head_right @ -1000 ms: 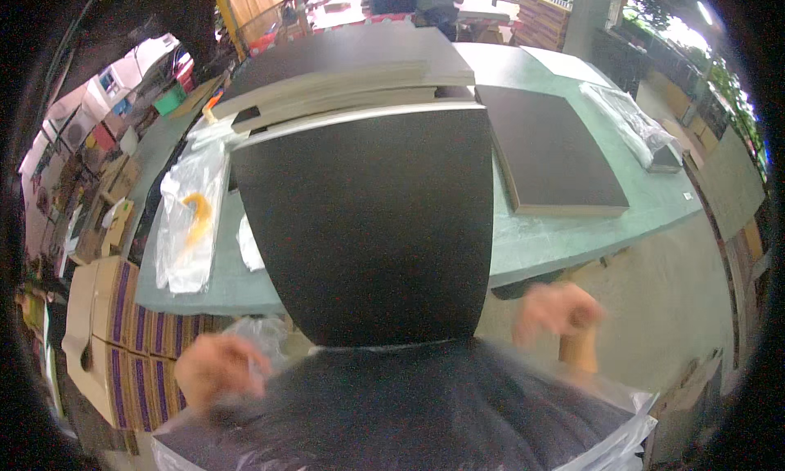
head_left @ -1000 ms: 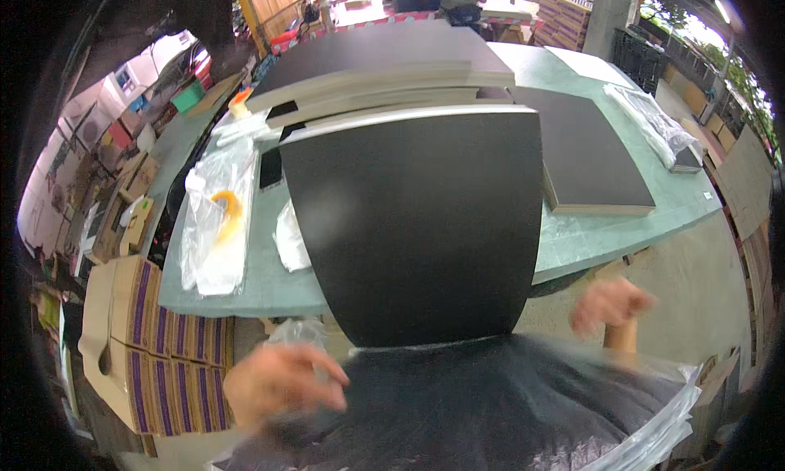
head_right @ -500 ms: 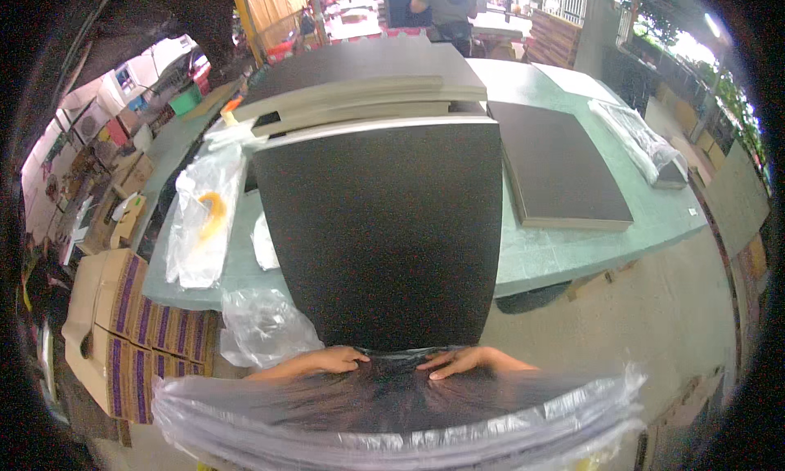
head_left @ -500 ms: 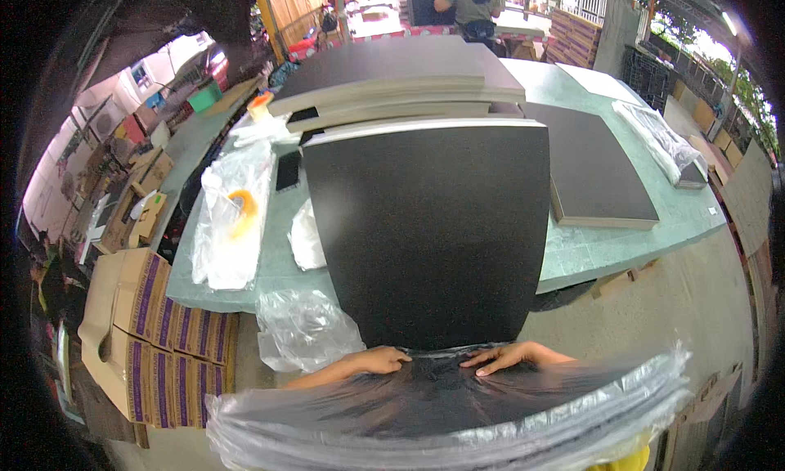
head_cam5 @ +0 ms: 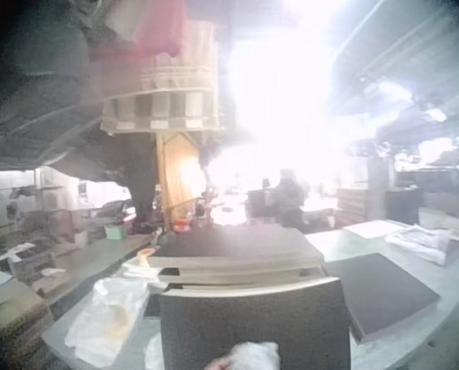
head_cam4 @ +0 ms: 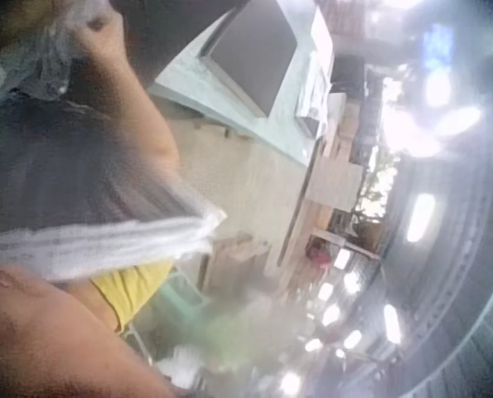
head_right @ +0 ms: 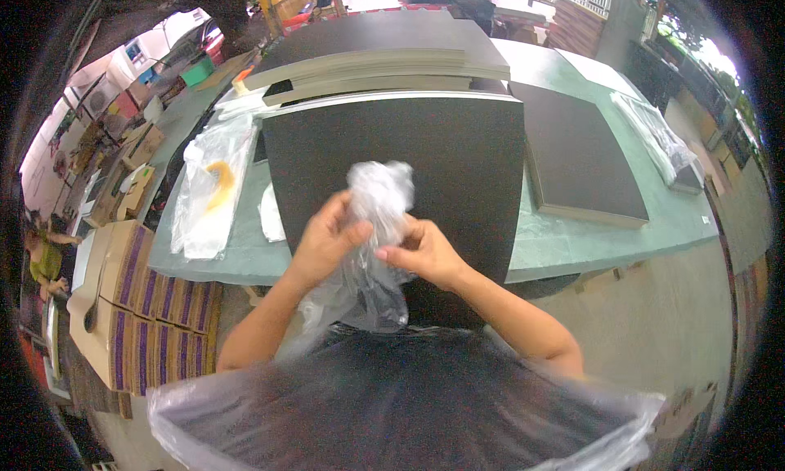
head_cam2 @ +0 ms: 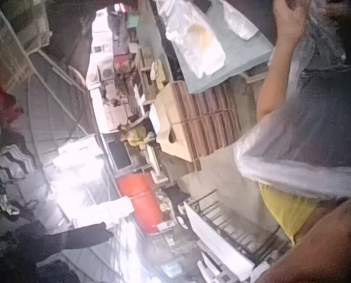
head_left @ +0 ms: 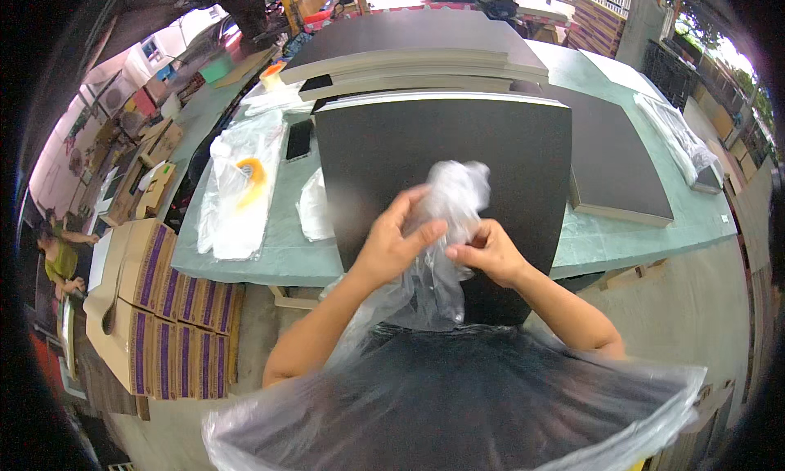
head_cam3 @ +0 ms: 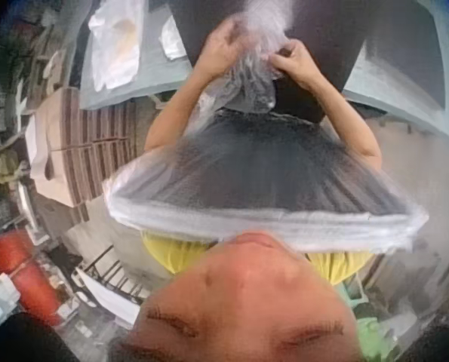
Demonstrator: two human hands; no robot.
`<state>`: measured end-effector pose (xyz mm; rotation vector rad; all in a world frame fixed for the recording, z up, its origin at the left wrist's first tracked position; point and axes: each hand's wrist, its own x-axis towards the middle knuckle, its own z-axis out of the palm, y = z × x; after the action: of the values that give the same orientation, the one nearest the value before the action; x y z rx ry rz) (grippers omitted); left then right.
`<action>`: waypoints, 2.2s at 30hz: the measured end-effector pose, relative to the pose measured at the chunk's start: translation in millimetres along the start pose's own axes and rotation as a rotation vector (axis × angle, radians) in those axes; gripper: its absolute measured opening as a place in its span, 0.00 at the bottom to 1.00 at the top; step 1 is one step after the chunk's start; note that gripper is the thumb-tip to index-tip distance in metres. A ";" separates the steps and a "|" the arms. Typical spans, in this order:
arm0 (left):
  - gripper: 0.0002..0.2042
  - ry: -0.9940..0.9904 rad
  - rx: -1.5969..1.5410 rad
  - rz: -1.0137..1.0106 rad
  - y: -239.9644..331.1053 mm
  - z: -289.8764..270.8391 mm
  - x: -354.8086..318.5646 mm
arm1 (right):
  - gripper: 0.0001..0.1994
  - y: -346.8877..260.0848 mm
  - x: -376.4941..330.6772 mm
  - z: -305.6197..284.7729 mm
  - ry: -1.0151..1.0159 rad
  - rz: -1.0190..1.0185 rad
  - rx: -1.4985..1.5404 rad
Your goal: The person wraps black boards in thin plastic sheeting by hand at a work table, smoothing the plastic over the surface of each board and tucking the edges.
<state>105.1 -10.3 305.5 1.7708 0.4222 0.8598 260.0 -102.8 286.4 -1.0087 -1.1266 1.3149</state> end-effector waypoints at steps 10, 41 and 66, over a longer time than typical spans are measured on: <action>0.09 0.071 -0.018 -0.233 -24.1 -24.1 15.4 | 0.20 20.9 -23.9 -28.1 -0.151 0.204 -0.064; 0.10 -0.090 0.352 -0.026 -13.8 -7.2 -15.1 | 0.26 24.5 1.0 -13.0 0.292 0.264 0.315; 0.05 -0.146 0.325 -0.109 -12.7 -32.0 -16.5 | 0.09 8.0 -20.6 -39.1 -0.080 -0.057 0.631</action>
<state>72.2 5.0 293.5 2.0722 0.5810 0.6042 297.9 -120.5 270.3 -0.4571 -0.7103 1.5363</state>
